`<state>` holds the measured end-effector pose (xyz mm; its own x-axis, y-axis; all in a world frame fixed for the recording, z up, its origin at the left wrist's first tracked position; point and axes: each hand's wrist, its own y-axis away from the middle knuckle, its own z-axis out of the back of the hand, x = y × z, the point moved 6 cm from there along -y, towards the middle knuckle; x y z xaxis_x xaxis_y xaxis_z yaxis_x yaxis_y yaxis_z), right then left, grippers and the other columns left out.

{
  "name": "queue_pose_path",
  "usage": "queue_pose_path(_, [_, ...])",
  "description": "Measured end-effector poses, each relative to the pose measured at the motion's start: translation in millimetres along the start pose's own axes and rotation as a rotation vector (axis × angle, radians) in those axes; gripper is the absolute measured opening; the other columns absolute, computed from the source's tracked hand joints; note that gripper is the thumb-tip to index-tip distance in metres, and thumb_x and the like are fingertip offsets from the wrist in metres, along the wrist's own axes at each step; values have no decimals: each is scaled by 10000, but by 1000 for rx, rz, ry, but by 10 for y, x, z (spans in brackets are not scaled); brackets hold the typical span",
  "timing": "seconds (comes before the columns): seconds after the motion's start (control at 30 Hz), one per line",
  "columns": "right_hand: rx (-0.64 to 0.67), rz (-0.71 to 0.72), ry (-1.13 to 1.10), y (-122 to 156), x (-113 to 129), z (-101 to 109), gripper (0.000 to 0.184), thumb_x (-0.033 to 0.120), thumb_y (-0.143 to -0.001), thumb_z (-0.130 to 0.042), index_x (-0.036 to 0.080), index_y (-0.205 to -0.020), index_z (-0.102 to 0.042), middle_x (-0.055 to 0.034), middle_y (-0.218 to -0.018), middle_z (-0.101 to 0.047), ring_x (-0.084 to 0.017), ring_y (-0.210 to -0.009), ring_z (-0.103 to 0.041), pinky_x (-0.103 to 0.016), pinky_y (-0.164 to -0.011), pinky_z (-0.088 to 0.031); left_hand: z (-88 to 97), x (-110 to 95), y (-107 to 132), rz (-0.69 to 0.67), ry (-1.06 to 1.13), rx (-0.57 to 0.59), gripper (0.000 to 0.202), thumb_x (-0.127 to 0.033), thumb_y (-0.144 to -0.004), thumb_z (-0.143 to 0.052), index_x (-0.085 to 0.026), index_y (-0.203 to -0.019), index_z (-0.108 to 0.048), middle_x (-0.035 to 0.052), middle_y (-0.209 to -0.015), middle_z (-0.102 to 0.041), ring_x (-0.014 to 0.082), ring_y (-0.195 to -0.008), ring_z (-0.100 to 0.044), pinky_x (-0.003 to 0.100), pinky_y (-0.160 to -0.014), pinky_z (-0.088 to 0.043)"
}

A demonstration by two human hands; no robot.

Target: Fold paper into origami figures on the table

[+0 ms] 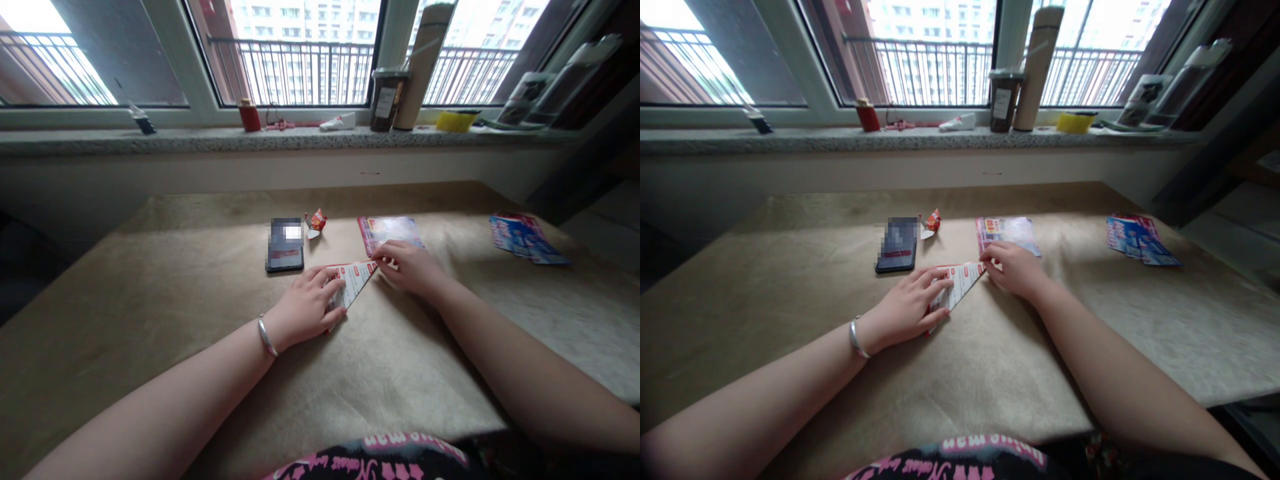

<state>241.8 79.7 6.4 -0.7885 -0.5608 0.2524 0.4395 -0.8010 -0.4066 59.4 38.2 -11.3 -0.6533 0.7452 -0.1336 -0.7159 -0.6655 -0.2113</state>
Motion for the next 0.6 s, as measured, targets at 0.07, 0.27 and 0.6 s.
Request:
queue_pose_path(0.07, [83, 200, -65, 8, 161, -84, 144, 233, -824, -548, 203, -914, -656, -61, -944, -667, -186, -884, -583, -317, -777, -460, -2, 4, 2, 5, 14, 6, 442, -434, -876, -477, -188, -1243, -478, 90, -1314, -450, 261, -1237, -372, 423, -1072, -316])
queue_pose_path(0.27, [199, 317, -160, 26, 346, -222, 146, 193, -828, -557, 211, -920, -670, -55, -991, -667, -166, -921, -584, -327, -837, -465, 22, 0, 12, 1, 73, 24, 465, -456, -852, -514, -194, -1235, -488, 98, -1358, -408, 275, -1282, -324, 449, -1092, -291])
queue_pose_path(0.6, [178, 360, 49, 32, 406, -171, 171, 210, -842, -522, 186, -857, -691, -60, -914, -679, -189, -828, -579, -338, -782, -456, 121, -98, 22, -172, 187, 19, 355, -267, -763, -592, -203, -1112, -571, 64, -1171, -562, 242, -1209, -415, 426, -1064, -342])
